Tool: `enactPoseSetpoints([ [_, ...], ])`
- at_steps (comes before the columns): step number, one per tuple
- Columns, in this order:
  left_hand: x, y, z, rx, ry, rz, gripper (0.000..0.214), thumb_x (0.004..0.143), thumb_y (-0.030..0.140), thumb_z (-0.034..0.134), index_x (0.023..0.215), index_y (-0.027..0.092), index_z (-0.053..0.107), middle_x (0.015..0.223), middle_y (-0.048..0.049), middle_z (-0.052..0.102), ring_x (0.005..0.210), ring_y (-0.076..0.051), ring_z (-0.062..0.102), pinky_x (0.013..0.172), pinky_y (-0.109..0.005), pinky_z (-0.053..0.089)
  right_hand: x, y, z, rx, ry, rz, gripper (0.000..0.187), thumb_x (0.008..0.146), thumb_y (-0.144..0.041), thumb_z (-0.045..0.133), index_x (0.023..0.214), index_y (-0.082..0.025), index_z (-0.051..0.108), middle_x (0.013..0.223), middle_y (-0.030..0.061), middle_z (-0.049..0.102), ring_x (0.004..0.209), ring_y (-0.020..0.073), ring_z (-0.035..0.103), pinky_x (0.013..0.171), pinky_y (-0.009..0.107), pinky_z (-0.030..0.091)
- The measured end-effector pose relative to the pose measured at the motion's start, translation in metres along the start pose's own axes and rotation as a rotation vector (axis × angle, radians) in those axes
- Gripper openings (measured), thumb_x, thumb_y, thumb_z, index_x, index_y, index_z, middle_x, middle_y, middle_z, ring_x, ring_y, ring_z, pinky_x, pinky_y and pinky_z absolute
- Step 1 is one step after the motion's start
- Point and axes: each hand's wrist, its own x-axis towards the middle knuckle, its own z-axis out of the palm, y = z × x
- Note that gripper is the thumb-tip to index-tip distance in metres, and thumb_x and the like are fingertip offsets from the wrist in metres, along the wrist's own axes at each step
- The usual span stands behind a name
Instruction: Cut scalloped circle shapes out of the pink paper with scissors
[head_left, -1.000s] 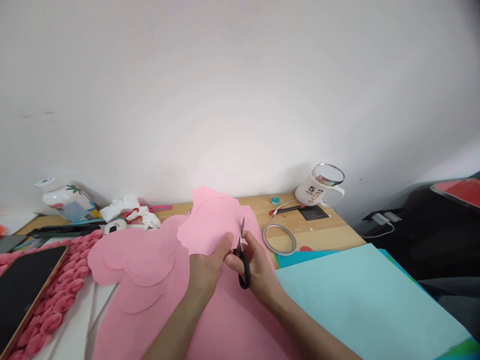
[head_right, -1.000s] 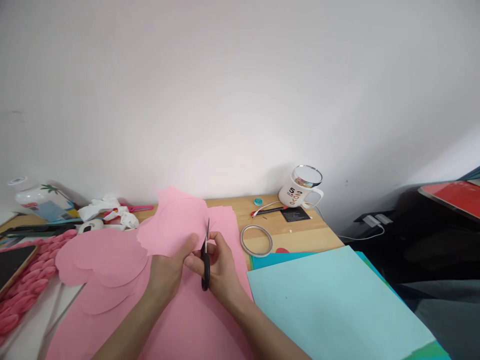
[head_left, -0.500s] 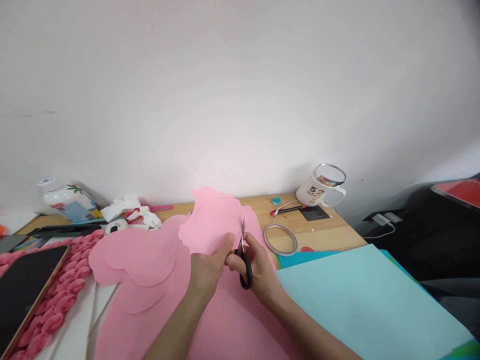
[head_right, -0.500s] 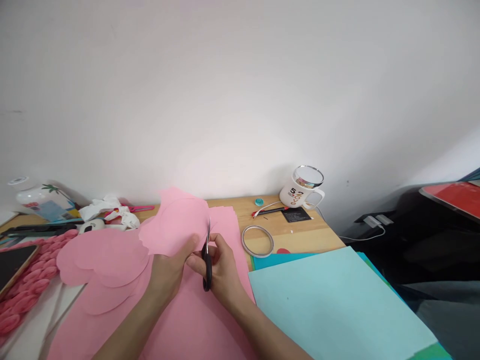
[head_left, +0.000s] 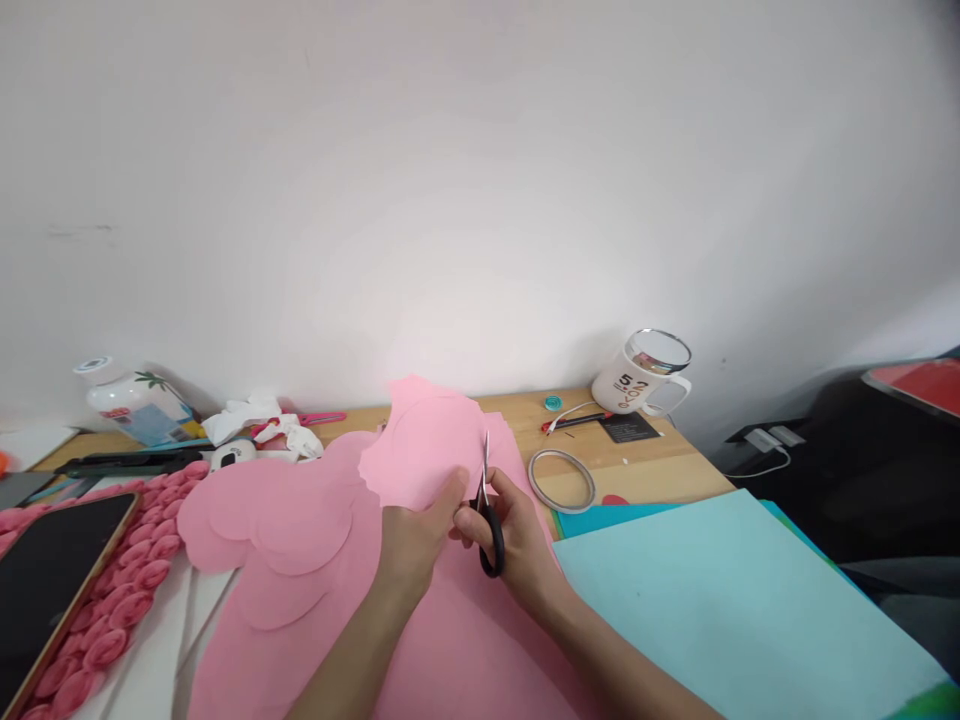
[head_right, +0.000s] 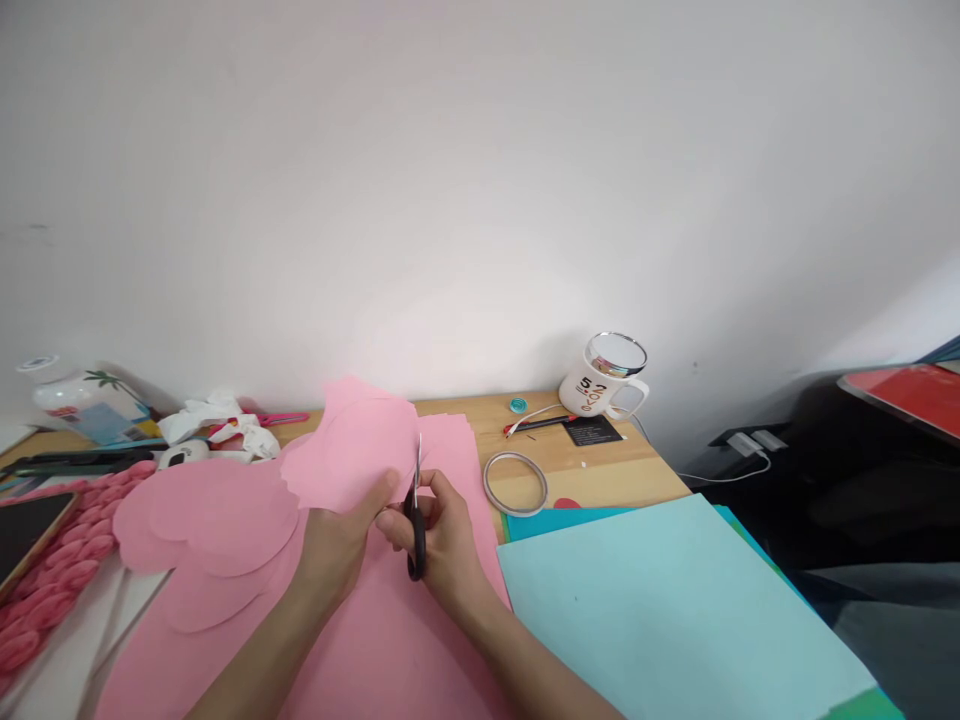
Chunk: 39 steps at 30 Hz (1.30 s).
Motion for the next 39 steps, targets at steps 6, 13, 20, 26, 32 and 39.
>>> enactPoseSetpoints([
  [6,0.0026,-0.0036,-0.0008,-0.05,-0.029,0.009,0.025,0.059,0.029,0.067,0.045,0.016,0.05,0.034,0.0036,0.049,0.029,-0.013,0.046,0.031,-0.025,0.039,0.0005,0.0024,0.0007,0.013,0.016,0.008,0.024,0.065,-0.028,0.067,0.078,-0.019,0.048,0.055,-0.0056,0.055,0.045,0.0088,0.046,0.047,0.021,0.037],
  [13,-0.0009,-0.005,0.0025,-0.103,0.015,0.064,0.024,0.059,0.03,0.069,0.052,0.017,0.05,0.034,0.0075,0.046,0.027,-0.009,0.041,0.026,-0.021,0.034,0.0004,0.0082,0.0027,0.021,0.027,-0.008,0.021,0.069,-0.026,0.065,0.08,-0.018,0.049,0.05,-0.007,0.051,0.046,0.0106,0.049,0.047,0.021,0.036],
  [20,-0.0009,-0.0043,0.0015,-0.003,0.142,0.129,0.025,0.055,0.028,0.073,0.071,0.015,0.061,0.068,-0.0033,0.068,0.063,-0.017,0.065,0.054,-0.025,0.052,0.0014,0.0056,-0.0007,0.04,-0.008,-0.07,0.028,0.068,-0.031,0.067,0.079,-0.02,0.044,0.056,-0.007,0.049,0.048,0.0084,0.039,0.046,0.02,0.028],
  [26,-0.0006,-0.0053,0.0001,0.049,0.114,0.12,0.029,0.056,0.03,0.074,0.078,0.015,0.062,0.088,-0.01,0.069,0.089,-0.026,0.064,0.076,-0.036,0.053,0.0031,0.0044,-0.0021,0.042,-0.03,-0.117,0.033,0.067,-0.037,0.067,0.081,-0.022,0.041,0.056,-0.0081,0.043,0.048,0.0084,0.031,0.044,0.021,0.024],
  [32,0.0015,-0.0069,-0.0007,0.079,0.142,0.165,0.035,0.057,0.036,0.072,0.084,0.015,0.062,0.088,-0.0092,0.068,0.091,-0.026,0.063,0.079,-0.037,0.05,0.0034,0.005,-0.0017,0.075,-0.04,-0.111,0.031,0.068,-0.033,0.065,0.081,-0.022,0.04,0.056,-0.0086,0.042,0.048,0.0079,0.029,0.045,0.021,0.022],
  [39,-0.0033,-0.0012,0.0006,0.074,0.023,0.152,0.026,0.058,0.039,0.068,0.05,0.018,0.056,0.041,0.0029,0.051,0.047,-0.016,0.056,0.046,-0.026,0.046,0.003,0.007,-0.0037,0.034,-0.035,-0.095,0.027,0.07,-0.029,0.063,0.085,-0.021,0.042,0.057,-0.0075,0.045,0.05,0.0082,0.03,0.046,0.021,0.023],
])
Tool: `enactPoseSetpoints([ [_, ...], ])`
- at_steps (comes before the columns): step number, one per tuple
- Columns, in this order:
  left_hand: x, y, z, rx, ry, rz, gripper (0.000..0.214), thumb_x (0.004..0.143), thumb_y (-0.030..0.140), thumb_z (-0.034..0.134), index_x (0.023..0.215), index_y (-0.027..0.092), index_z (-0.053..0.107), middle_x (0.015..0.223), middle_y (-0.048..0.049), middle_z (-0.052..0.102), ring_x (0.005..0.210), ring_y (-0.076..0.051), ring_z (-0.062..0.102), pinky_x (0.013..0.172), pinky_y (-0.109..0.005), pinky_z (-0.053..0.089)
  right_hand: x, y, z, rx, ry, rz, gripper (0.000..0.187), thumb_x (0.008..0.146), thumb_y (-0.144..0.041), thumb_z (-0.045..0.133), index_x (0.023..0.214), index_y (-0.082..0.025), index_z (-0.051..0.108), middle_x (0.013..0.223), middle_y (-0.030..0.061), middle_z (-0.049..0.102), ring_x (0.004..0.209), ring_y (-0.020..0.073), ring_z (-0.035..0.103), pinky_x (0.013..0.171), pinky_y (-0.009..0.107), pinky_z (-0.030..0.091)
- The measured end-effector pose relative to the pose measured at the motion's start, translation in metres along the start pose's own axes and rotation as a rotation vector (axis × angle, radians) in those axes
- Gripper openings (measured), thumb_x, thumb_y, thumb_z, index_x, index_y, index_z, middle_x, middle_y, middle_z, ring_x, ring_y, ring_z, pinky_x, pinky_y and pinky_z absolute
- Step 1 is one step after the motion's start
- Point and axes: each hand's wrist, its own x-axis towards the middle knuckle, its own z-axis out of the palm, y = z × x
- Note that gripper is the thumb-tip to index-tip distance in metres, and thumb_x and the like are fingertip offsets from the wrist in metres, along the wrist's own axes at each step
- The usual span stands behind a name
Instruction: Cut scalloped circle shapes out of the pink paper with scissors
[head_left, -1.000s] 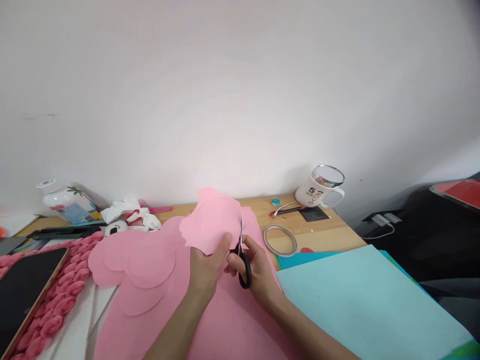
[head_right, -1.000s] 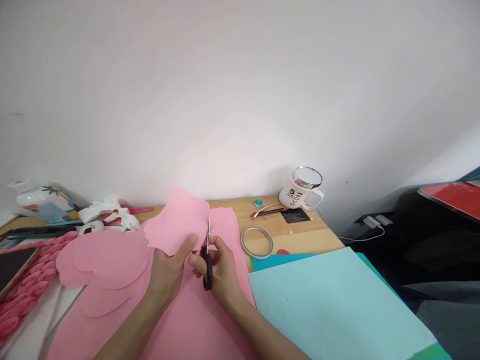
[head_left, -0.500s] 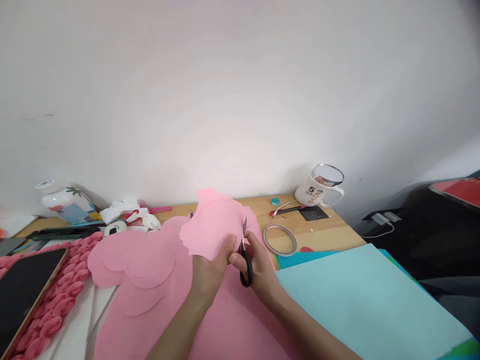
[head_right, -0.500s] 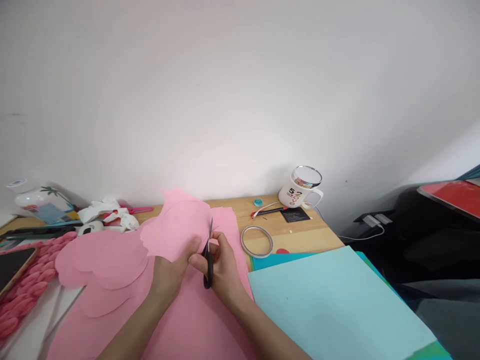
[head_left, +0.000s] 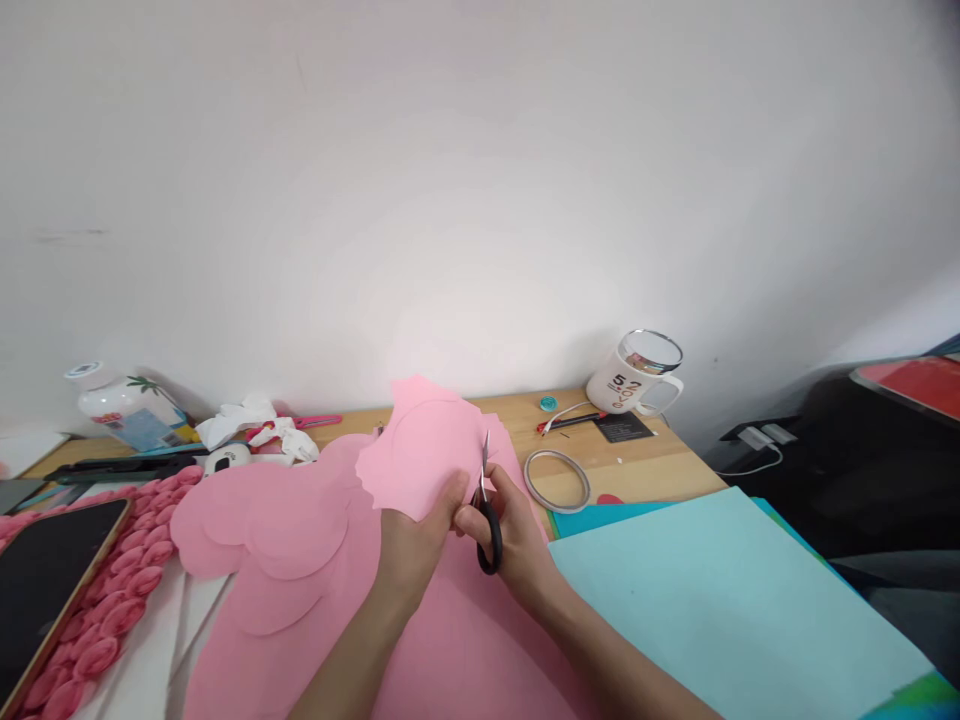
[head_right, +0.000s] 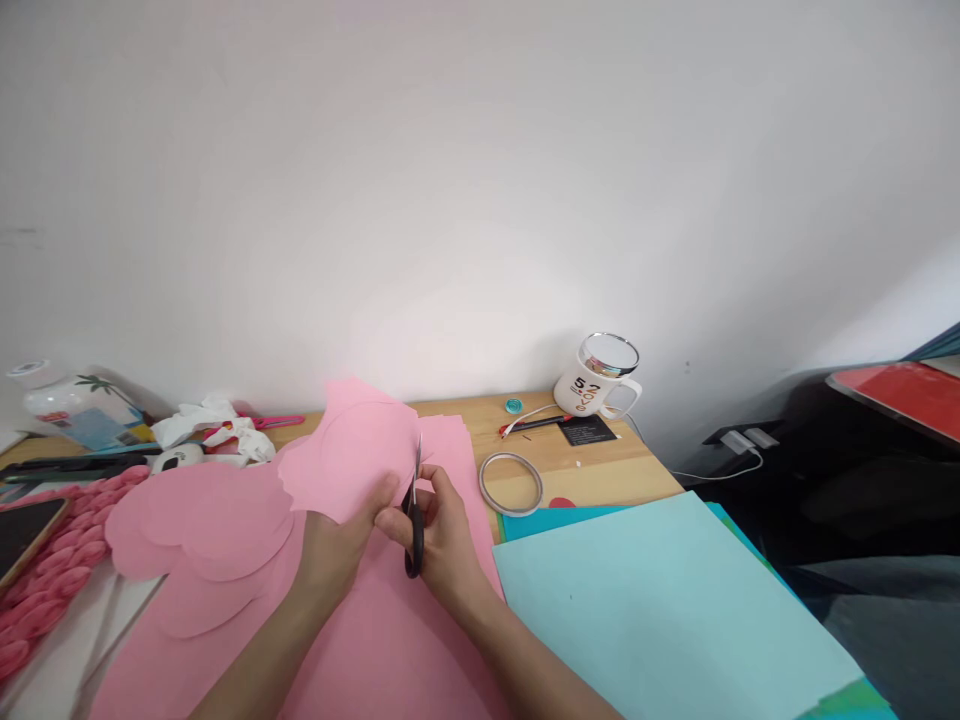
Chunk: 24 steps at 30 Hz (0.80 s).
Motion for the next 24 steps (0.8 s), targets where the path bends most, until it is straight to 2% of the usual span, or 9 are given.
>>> enactPoseSetpoints([
  [5,-0.0013,0.0037,0.0017,-0.039,0.033,-0.007,0.021,0.058,0.035,0.068,0.053,0.017,0.057,0.041,0.0029,0.052,0.042,-0.014,0.052,0.042,-0.024,0.043,-0.0001,0.0015,-0.0006,-0.008,0.006,0.01,0.029,0.07,-0.032,0.063,0.089,-0.021,0.044,0.056,-0.0075,0.044,0.049,0.0093,0.035,0.048,0.022,0.028],
  [9,0.0013,0.0023,0.0005,-0.032,-0.021,-0.048,0.023,0.058,0.035,0.068,0.051,0.017,0.056,0.038,0.0029,0.051,0.038,-0.013,0.05,0.041,-0.025,0.043,0.0003,-0.0016,0.0002,-0.016,0.023,0.036,0.032,0.067,-0.031,0.065,0.09,-0.02,0.044,0.056,-0.0062,0.048,0.051,0.0108,0.041,0.049,0.022,0.031],
  [24,0.0,0.0024,0.001,-0.062,0.018,0.017,0.022,0.062,0.031,0.066,0.052,0.016,0.055,0.038,0.0048,0.05,0.034,-0.011,0.048,0.037,-0.023,0.041,0.0004,-0.0034,0.0006,-0.044,0.062,0.07,0.03,0.067,-0.028,0.064,0.087,-0.02,0.044,0.05,-0.0078,0.05,0.046,0.0111,0.047,0.047,0.022,0.036],
])
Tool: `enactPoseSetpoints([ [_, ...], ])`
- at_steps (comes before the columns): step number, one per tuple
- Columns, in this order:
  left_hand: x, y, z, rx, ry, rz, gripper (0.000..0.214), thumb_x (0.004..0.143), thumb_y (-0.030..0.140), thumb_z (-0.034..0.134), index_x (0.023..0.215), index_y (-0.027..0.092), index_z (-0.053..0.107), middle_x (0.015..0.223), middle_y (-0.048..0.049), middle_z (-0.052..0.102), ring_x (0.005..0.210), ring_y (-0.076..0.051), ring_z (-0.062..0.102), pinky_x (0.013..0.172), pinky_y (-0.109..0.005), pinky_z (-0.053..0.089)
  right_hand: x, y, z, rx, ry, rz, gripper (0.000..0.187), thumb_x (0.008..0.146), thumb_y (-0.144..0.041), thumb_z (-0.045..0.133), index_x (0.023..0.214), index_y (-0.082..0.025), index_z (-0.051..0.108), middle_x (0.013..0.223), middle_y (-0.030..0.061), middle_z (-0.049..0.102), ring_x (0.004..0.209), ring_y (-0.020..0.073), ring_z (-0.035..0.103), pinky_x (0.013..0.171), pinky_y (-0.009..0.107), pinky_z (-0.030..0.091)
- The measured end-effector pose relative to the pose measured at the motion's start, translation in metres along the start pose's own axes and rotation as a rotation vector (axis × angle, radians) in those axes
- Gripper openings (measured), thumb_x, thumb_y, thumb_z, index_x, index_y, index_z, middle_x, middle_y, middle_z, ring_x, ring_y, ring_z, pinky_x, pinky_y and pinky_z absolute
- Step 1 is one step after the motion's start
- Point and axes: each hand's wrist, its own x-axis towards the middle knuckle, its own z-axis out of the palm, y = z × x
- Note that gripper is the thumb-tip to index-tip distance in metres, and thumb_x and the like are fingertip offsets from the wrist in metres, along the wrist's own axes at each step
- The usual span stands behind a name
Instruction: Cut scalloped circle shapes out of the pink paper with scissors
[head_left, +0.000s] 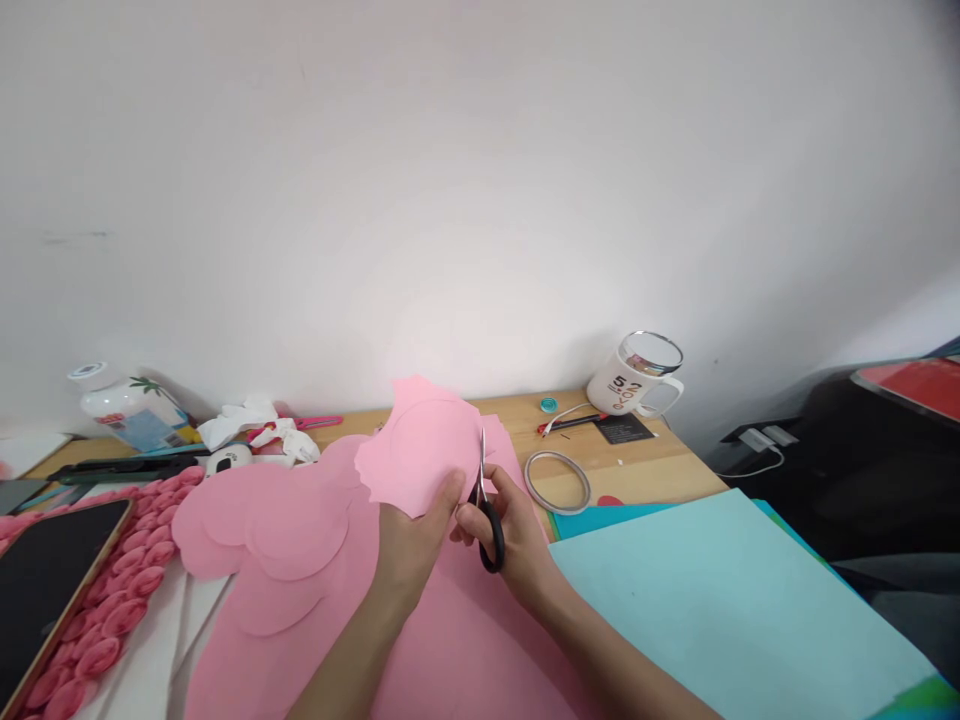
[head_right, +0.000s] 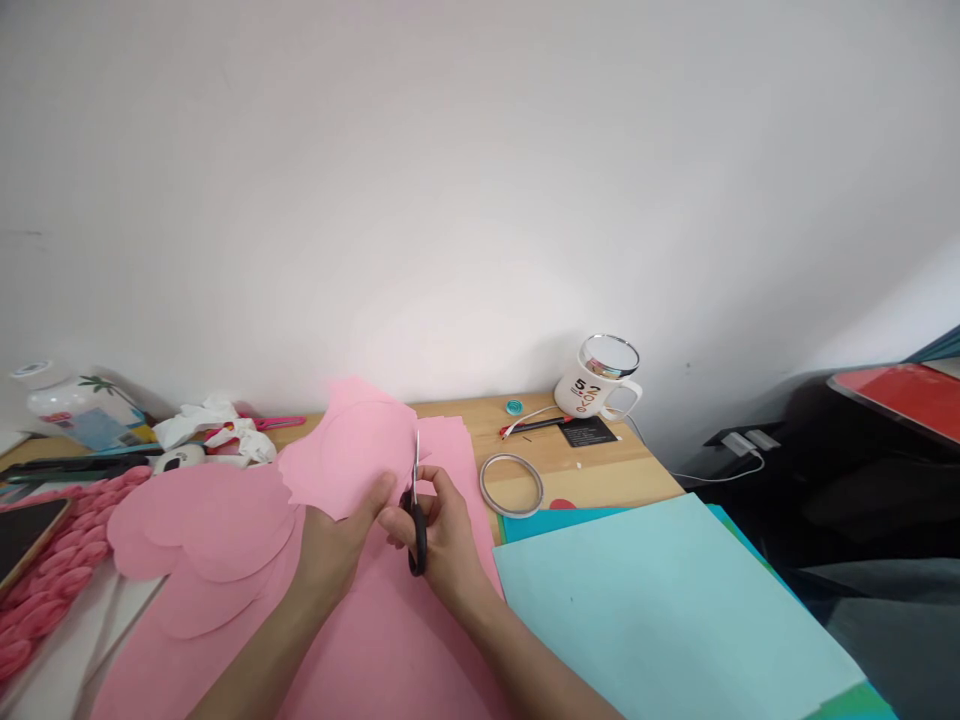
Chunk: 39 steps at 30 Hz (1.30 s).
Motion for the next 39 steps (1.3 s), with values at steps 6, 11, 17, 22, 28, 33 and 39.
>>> enactPoseSetpoints([
  [6,0.004,-0.002,-0.005,0.047,-0.054,-0.01,0.021,0.063,0.032,0.066,0.054,0.017,0.056,0.038,0.0047,0.051,0.034,-0.012,0.049,0.038,-0.023,0.043,0.0,-0.003,0.001,-0.009,0.016,0.028,0.033,0.065,-0.032,0.066,0.087,-0.021,0.043,0.049,-0.0082,0.05,0.044,0.0118,0.049,0.045,0.022,0.037],
  [11,0.004,0.002,-0.006,0.07,-0.092,-0.033,0.024,0.066,0.034,0.064,0.051,0.016,0.056,0.039,0.0028,0.053,0.037,-0.013,0.052,0.039,-0.022,0.044,-0.001,-0.001,0.0,-0.023,0.011,0.012,0.031,0.067,-0.032,0.065,0.086,-0.021,0.044,0.048,-0.0086,0.05,0.044,0.0122,0.051,0.045,0.022,0.037],
  [17,0.006,-0.002,-0.008,0.053,-0.054,0.009,0.017,0.064,0.03,0.067,0.059,0.016,0.059,0.047,0.0028,0.057,0.044,-0.013,0.054,0.044,-0.022,0.046,0.0,0.002,-0.001,-0.021,0.014,0.001,0.029,0.068,-0.028,0.063,0.088,-0.021,0.044,0.048,-0.0089,0.05,0.044,0.0116,0.051,0.044,0.021,0.039],
  [22,0.009,-0.01,-0.01,0.062,-0.023,0.046,0.022,0.065,0.034,0.066,0.054,0.017,0.058,0.043,0.0023,0.054,0.045,-0.014,0.055,0.041,-0.022,0.045,-0.001,0.003,-0.001,-0.023,0.016,0.013,0.029,0.068,-0.029,0.063,0.089,-0.022,0.044,0.047,-0.0089,0.051,0.043,0.0119,0.052,0.041,0.02,0.038],
  [28,0.006,-0.005,-0.006,0.011,-0.054,0.002,0.024,0.067,0.037,0.064,0.054,0.018,0.056,0.038,0.0045,0.05,0.032,-0.013,0.049,0.031,-0.022,0.041,-0.002,0.004,0.001,-0.011,0.007,0.024,0.029,0.069,-0.027,0.062,0.09,-0.022,0.044,0.047,-0.0096,0.05,0.041,0.011,0.05,0.041,0.019,0.036],
  [33,0.004,-0.002,-0.003,0.0,-0.057,-0.084,0.024,0.064,0.037,0.066,0.055,0.017,0.056,0.037,0.0041,0.052,0.026,-0.013,0.045,0.024,-0.024,0.037,-0.001,0.01,0.004,0.037,-0.026,0.041,0.033,0.066,-0.028,0.067,0.086,-0.022,0.041,0.051,-0.0098,0.049,0.041,0.0089,0.046,0.042,0.019,0.035],
  [39,0.009,-0.011,-0.007,0.026,0.007,-0.03,0.019,0.058,0.03,0.073,0.056,0.014,0.063,0.054,-0.0005,0.064,0.05,-0.014,0.061,0.049,-0.022,0.051,0.0,0.005,0.005,0.131,-0.024,0.006,0.047,0.058,-0.031,0.075,0.09,-0.022,0.042,0.058,-0.0075,0.05,0.05,0.0091,0.043,0.047,0.02,0.031],
])
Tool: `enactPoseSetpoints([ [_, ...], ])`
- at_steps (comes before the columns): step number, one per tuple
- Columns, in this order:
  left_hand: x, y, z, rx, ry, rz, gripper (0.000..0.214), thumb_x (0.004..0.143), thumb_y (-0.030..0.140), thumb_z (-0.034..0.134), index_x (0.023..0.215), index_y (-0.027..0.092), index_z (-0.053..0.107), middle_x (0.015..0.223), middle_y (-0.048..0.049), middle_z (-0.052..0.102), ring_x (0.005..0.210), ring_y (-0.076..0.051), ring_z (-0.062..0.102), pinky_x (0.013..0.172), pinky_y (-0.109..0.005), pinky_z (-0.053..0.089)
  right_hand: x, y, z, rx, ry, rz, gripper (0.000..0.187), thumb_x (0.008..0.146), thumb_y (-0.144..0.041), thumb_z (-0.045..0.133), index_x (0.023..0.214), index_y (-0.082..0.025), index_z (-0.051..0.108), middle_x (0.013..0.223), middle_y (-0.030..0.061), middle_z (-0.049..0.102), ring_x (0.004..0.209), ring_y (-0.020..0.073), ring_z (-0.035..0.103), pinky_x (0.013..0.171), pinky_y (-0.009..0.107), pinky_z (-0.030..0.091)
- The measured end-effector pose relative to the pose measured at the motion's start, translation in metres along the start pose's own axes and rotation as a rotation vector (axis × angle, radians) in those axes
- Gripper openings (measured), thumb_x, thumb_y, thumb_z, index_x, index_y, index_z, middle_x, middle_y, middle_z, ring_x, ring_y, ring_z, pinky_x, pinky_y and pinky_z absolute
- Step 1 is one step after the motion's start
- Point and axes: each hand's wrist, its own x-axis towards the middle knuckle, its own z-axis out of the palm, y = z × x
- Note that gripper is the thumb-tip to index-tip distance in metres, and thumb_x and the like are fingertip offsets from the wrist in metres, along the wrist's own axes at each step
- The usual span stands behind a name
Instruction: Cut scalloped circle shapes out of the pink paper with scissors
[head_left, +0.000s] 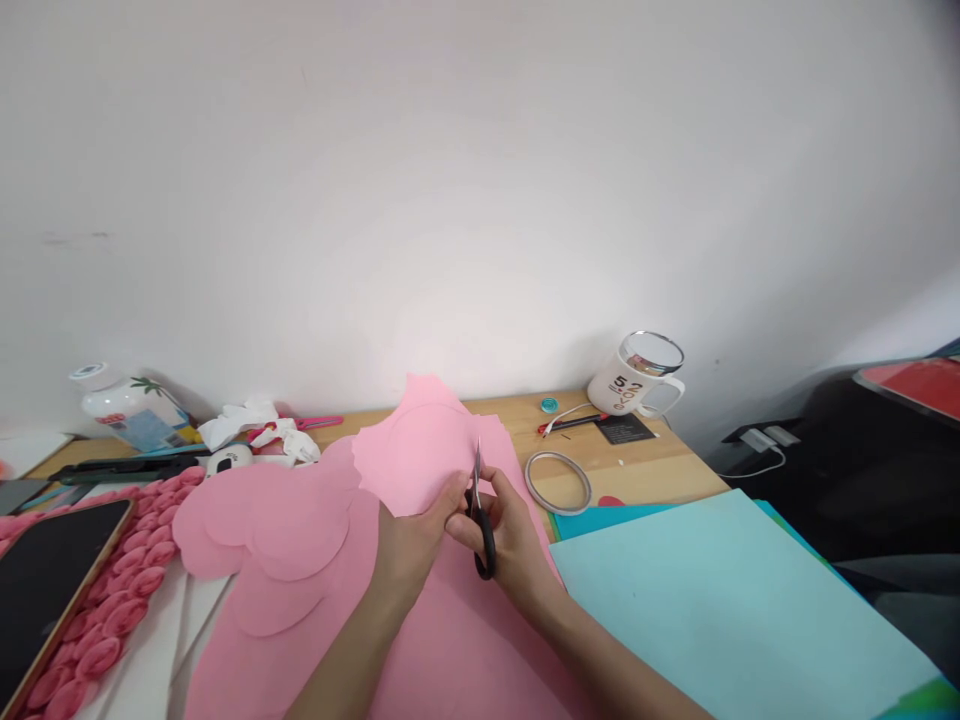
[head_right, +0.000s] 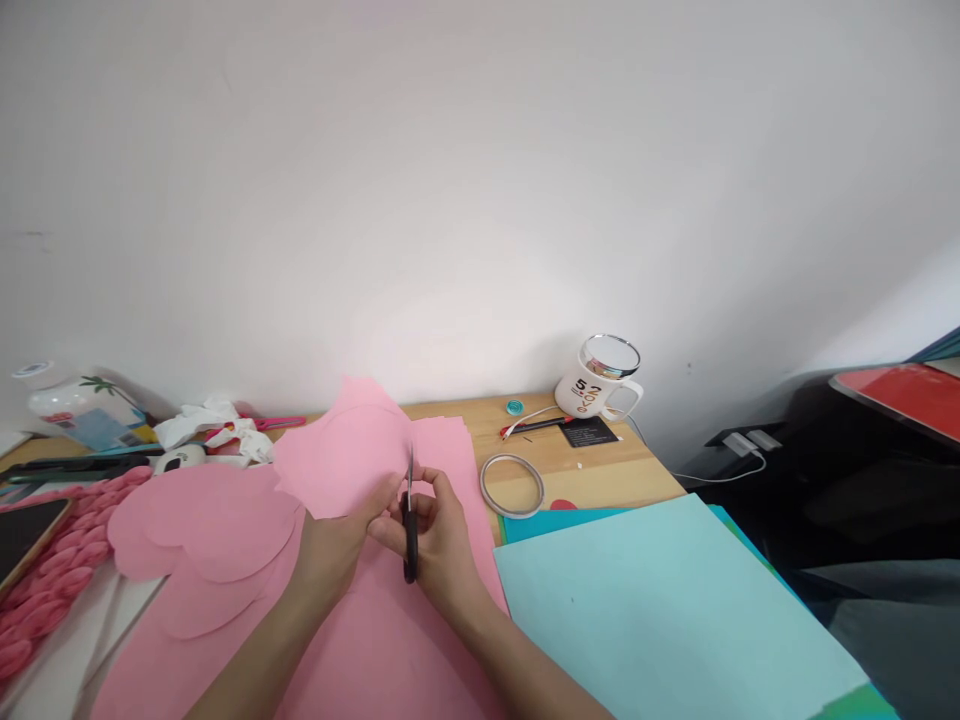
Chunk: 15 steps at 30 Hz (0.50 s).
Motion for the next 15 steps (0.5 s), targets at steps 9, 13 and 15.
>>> enactPoseSetpoints([
  [9,0.0008,0.0013,-0.0003,-0.04,-0.079,-0.054,0.017,0.059,0.029,0.073,0.059,0.014,0.064,0.059,-0.0009,0.068,0.059,-0.016,0.064,0.057,-0.024,0.052,-0.0018,-0.0076,-0.0007,-0.024,-0.009,0.009,0.052,0.058,-0.037,0.075,0.092,-0.022,0.04,0.057,-0.0087,0.042,0.052,0.0093,0.036,0.048,0.021,0.026],
  [13,0.0019,0.0004,-0.0001,-0.031,-0.031,-0.045,0.018,0.058,0.029,0.074,0.066,0.015,0.066,0.066,-0.0013,0.069,0.066,-0.017,0.065,0.06,-0.024,0.052,-0.0013,-0.0052,-0.0012,-0.006,-0.015,0.001,0.052,0.059,-0.036,0.075,0.094,-0.022,0.04,0.058,-0.0084,0.042,0.052,0.0094,0.036,0.048,0.021,0.025],
  [15,0.0017,-0.0006,-0.0003,-0.014,-0.008,-0.043,0.02,0.057,0.029,0.074,0.068,0.015,0.066,0.067,-0.0009,0.069,0.068,-0.017,0.065,0.061,-0.024,0.051,-0.0012,-0.0055,-0.0011,-0.008,-0.013,0.004,0.052,0.059,-0.035,0.075,0.094,-0.021,0.04,0.058,-0.0081,0.042,0.053,0.0095,0.036,0.048,0.021,0.025],
])
